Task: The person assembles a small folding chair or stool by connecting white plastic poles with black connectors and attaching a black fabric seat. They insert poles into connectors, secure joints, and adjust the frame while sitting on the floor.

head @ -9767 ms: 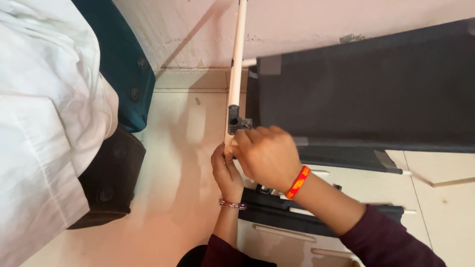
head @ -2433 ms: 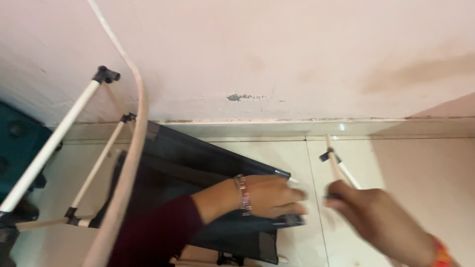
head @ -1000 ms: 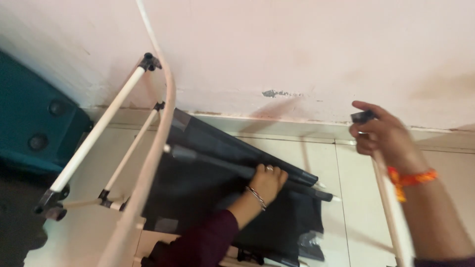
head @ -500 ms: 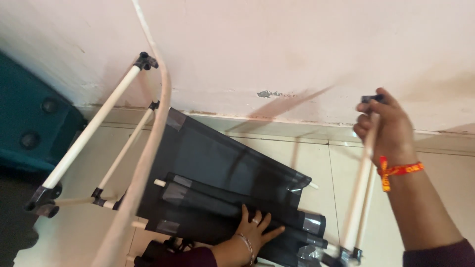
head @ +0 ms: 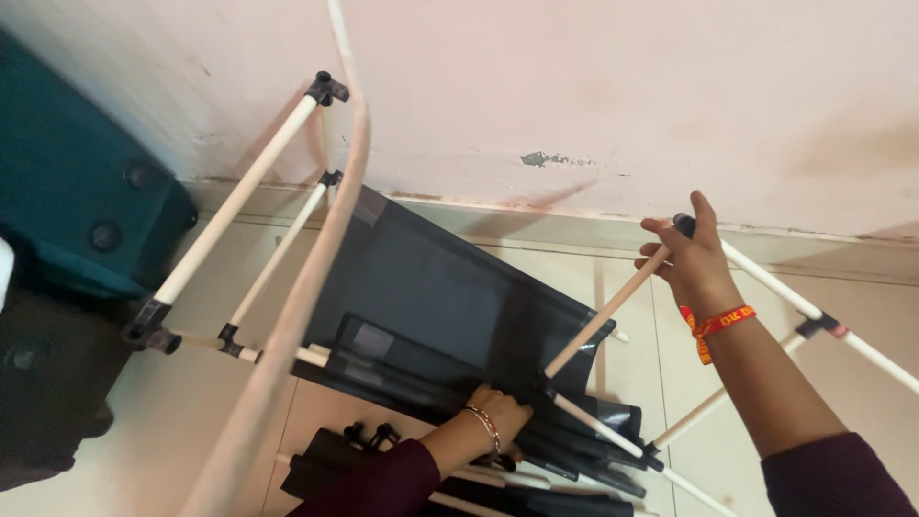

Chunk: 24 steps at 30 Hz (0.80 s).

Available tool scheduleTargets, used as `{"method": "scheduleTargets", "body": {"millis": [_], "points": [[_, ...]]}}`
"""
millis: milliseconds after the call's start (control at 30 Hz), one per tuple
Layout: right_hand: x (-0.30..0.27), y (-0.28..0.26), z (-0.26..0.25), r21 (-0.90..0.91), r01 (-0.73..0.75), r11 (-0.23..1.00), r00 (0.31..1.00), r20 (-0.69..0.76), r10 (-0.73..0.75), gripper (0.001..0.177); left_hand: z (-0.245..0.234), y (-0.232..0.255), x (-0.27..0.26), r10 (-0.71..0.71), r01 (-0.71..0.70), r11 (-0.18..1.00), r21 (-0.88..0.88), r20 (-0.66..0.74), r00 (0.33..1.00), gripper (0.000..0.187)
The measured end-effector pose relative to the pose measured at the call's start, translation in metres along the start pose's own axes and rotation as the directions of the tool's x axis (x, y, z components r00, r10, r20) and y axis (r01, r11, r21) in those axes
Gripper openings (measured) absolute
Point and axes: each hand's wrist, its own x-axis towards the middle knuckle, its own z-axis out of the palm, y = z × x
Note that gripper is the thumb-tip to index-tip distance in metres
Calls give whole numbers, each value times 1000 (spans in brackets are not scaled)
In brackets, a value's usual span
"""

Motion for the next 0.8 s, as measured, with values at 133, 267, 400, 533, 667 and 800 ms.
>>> {"method": "scheduleTargets", "body": {"millis": [133, 267, 400, 533, 667, 800], "points": [[-7, -22, -13, 71, 80, 994, 997, -21, -79, 65, 14, 23, -18, 192, -55, 956, 288, -475, 859, 16], [-28, -53, -14, 54, 129, 990, 989, -74, -125, 51, 33, 49, -42, 243, -48, 929, 367, -508, 827, 41], [-62, -76, -7, 44, 225, 973, 972, -87, -220, 45, 81, 61, -64, 237, -133, 960, 245, -466, 853, 47], [-94, -90, -4, -19, 274, 961, 959, -66, -275, 41, 136, 54, -71, 151, -109, 987, 116, -471, 869, 45], [-121, -99, 2, -79, 302, 950, 952, -33, -306, 40, 160, 42, -77, 140, -153, 988, -22, -294, 946, 62], [-143, -102, 6, -72, 349, 934, 937, 15, -349, 39, 158, 44, -89, 269, -234, 961, 145, -306, 913, 60]]}}
